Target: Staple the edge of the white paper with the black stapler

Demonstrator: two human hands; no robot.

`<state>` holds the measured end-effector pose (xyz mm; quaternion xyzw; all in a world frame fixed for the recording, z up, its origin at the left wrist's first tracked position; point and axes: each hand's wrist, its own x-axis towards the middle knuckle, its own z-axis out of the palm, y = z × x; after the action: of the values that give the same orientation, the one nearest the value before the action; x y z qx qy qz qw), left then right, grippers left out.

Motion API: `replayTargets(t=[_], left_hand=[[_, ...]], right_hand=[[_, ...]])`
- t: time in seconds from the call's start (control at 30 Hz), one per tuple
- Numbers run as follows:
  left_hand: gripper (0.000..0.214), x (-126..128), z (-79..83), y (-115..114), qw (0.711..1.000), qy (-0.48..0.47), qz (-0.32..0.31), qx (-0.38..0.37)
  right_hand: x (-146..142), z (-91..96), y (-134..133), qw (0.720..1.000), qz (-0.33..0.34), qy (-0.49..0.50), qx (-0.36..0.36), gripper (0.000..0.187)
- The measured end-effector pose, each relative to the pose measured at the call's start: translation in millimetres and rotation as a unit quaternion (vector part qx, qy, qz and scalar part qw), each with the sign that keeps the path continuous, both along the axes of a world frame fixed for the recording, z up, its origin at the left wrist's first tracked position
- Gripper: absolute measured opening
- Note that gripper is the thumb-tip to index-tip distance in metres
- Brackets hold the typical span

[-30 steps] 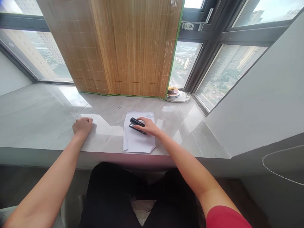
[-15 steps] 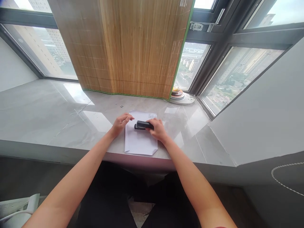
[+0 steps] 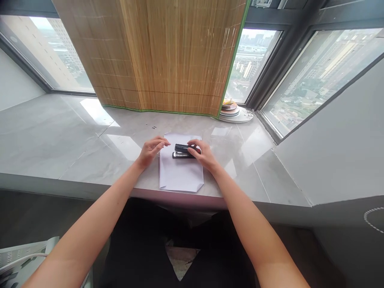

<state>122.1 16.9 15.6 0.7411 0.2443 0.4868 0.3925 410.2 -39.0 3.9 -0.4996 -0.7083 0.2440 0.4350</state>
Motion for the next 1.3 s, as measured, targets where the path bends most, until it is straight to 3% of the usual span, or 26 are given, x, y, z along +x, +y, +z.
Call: replayTargets(t=[0.2,0.5,0.7,0.9,1.3], left_hand=[[0.035,0,0.2,-1,1.0,0.006,-0.001,0.004],[0.026,-2,-1.3,1,0.999,-0.01,-0.029,0.015],[0.024,-2,0.3,-1,1.0,-0.003,-0.027,0.009],[0.036,-1,-2.8,1,1.0,0.005,-0.009,0.0],[0.026,-2,2.8,-2,1.0,-0.018,-0.019,-0.01]], right_hand=[[1,-4.6,6,0.998,-0.064,0.021,0.015,0.028],[-3,-4.2,5,0.998,-0.062,0.016,0.003,0.027],[-2,-3.8,4,0.99,-0.137,0.01,-0.012,0.023],[-1,-6.5,7,0.992,-0.119,-0.021,-0.023,0.025],[5,-15.2,14,0.996,-0.087,-0.026,-0.011,0.024]])
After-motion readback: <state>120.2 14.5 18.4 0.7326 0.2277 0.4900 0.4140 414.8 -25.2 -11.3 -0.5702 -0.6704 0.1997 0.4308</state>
